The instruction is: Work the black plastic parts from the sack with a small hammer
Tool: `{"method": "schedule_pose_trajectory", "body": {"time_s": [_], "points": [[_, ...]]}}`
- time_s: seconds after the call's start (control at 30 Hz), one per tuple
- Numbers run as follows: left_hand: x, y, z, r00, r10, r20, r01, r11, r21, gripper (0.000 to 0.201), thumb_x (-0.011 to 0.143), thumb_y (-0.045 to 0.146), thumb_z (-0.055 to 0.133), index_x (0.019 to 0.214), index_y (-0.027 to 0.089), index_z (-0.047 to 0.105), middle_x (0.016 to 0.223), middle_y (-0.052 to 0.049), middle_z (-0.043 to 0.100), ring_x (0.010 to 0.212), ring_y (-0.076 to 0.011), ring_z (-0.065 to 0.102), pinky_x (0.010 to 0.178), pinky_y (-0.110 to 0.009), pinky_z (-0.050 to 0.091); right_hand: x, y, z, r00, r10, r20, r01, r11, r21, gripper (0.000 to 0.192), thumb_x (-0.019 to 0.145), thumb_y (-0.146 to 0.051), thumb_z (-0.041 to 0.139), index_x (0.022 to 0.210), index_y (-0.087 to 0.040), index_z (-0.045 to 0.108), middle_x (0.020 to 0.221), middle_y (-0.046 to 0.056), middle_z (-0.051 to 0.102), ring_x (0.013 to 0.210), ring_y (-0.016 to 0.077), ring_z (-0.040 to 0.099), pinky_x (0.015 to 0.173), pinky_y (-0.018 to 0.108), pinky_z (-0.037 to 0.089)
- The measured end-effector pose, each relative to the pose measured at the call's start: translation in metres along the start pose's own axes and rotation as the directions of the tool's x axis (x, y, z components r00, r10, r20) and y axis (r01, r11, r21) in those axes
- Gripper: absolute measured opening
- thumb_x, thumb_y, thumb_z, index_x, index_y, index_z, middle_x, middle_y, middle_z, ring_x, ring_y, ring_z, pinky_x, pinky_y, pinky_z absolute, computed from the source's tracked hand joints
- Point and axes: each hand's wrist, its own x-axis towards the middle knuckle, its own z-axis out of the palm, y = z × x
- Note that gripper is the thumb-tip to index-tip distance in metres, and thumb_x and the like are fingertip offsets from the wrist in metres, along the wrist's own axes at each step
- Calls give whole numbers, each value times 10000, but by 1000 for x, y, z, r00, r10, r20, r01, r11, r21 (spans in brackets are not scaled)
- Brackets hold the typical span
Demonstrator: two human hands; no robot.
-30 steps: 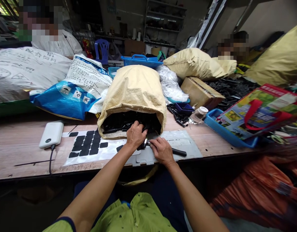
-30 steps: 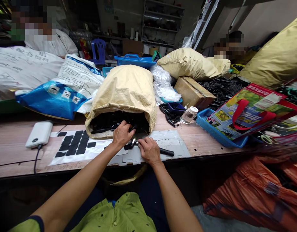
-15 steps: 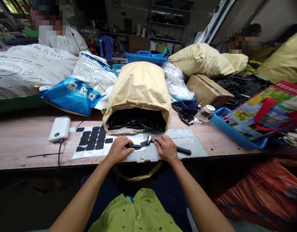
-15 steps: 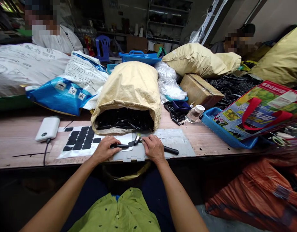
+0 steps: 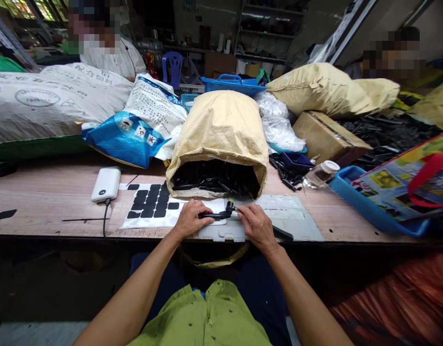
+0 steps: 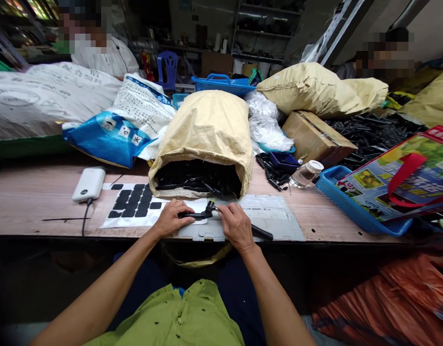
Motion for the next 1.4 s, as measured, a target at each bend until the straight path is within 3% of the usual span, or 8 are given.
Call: {"method": "schedule_pose_trajectory", "body": {"time_s": [0.17, 0.43, 0.53, 0.63, 0.73, 0.9, 1.1, 1.4], "points": [[0, 0, 0, 1000, 3, -10, -3, 1000, 6, 202, 819, 370, 786, 997, 274, 781, 906, -15, 688, 916, -219, 533, 861, -363, 396, 7, -30, 3, 1000, -18, -14, 19, 991, 134, 275, 1042, -235, 498, 1275, -232, 644, 973, 60, 663, 921, 207, 624, 844, 332, 533], [1, -4, 3, 1000, 25, -13, -25, 1000, 11, 226, 836, 400, 771, 1034, 290, 789, 959, -22, 666, 938, -218, 524, 871, -364, 402, 16, -49, -3, 998, -22, -67, 39, 962, 271, 279, 1041, -208, 501, 1273, -255, 650, 975, 57, 669, 923, 200, 638, 844, 332, 540], [1, -3, 2, 1000, 21, -7, -21, 999, 34, 221, 843, 402, 764, 1031, 291, 792, 939, -21, 655, 931, -219, 519, 864, -369, 393, 16, -54, -3, 996, -55, -70, 69, 974, 216, 310, 1034, -186, 507, 1297, -260, 651, 984, 64, 669, 928, 200, 625, 848, 328, 531], [1, -1, 1, 1000, 26, 1, -26, 999, 32, 206, 853, 402, 753, 1017, 285, 796, 925, -21, 649, 916, -217, 512, 845, -364, 392, 14, -55, 0, 995, -98, 32, 95, 992, 88, 331, 1026, -162, 502, 1293, -258, 672, 923, 62, 659, 889, 195, 610, 800, 299, 520], [1, -1, 1, 1000, 28, -4, -28, 1000, 9, 222, 847, 384, 761, 1048, 296, 794, 935, -19, 658, 917, -214, 514, 856, -360, 397, 14, -52, 0, 995, -66, 81, 63, 997, 37, 331, 1033, -179, 491, 1283, -270, 688, 895, 60, 655, 879, 194, 614, 787, 285, 517], [0, -2, 2, 1000, 15, -9, -15, 1000, 6, 214, 834, 374, 768, 1031, 294, 798, 946, -22, 668, 935, -219, 524, 867, -361, 401, 11, -45, -6, 999, 6, -35, -2, 994, 111, 353, 1047, -225, 467, 1326, -297, 670, 963, 71, 674, 923, 210, 634, 851, 333, 540], [1, -2, 2, 1000, 1, -3, -1, 1000, 8, 224, 820, 362, 773, 1030, 287, 796, 951, -16, 677, 936, -213, 538, 875, -369, 398, 3, -36, -5, 1000, 1, 29, -3, 997, 77, 336, 1043, -219, 468, 1281, -292, 693, 928, 58, 674, 906, 195, 639, 828, 292, 534], [-1, 1, 2, 1000, 5, -20, -4, 1000, 28, 208, 772, 290, 792, 979, 272, 784, 940, -14, 666, 918, -216, 540, 861, -365, 398, 1, 15, -2, 1000, -29, 8, 29, 996, -82, 253, 1010, -228, 548, 1161, -267, 748, 912, 53, 676, 875, 210, 597, 788, 321, 474]]}}
